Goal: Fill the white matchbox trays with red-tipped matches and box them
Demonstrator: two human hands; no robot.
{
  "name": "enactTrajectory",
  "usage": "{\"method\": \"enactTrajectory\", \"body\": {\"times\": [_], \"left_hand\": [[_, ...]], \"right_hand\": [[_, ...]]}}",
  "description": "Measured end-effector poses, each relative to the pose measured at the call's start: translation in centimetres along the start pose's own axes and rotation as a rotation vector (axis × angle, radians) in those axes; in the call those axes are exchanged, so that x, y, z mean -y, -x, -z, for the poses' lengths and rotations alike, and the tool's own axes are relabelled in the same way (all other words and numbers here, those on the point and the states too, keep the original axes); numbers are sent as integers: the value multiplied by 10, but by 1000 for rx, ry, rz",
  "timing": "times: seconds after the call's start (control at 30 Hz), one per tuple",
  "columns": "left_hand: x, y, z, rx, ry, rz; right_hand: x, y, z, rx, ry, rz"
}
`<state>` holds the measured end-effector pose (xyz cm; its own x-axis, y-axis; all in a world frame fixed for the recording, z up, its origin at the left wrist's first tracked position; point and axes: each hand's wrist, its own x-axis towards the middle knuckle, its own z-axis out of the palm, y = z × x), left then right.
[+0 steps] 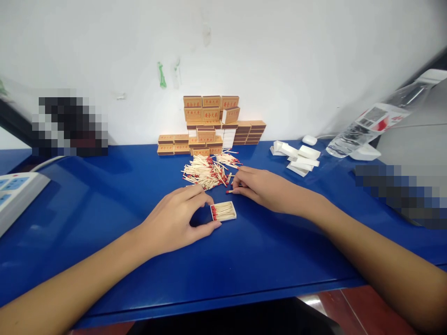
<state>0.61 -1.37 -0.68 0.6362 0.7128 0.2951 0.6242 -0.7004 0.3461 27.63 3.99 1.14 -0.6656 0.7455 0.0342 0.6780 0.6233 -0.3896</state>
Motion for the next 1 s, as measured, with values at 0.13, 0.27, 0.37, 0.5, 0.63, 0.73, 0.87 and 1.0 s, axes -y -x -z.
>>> {"method": "enactTrajectory", "body": {"times": [0.13,0.27,0.37,0.5,0.63,0.73,0.87,1.0], "left_hand": [[0,-1,0,-5,-3,5],[0,-1,-1,-7,-7,1],[0,-1,-1,-10,-6,0],[0,0,0,-7,8,9],[0,0,-1,-8,20,5],[0,0,-1,-14,16,-3],[-1,-1,0,-12,10,-2],[-1,0,-1,-12,1,-1]], "right_hand": [[19,5,0,-30,-31,31],[41,10,-9,27,10,73],[44,11,-10,30,8,95],[26,9,1,-129,82,57],[-4,6,9,-152,160,-69],[-17,4,8,-60,141,-90],[-6,6,8,-60,72,-44],[26,11,3,-23,-22,56]]}}
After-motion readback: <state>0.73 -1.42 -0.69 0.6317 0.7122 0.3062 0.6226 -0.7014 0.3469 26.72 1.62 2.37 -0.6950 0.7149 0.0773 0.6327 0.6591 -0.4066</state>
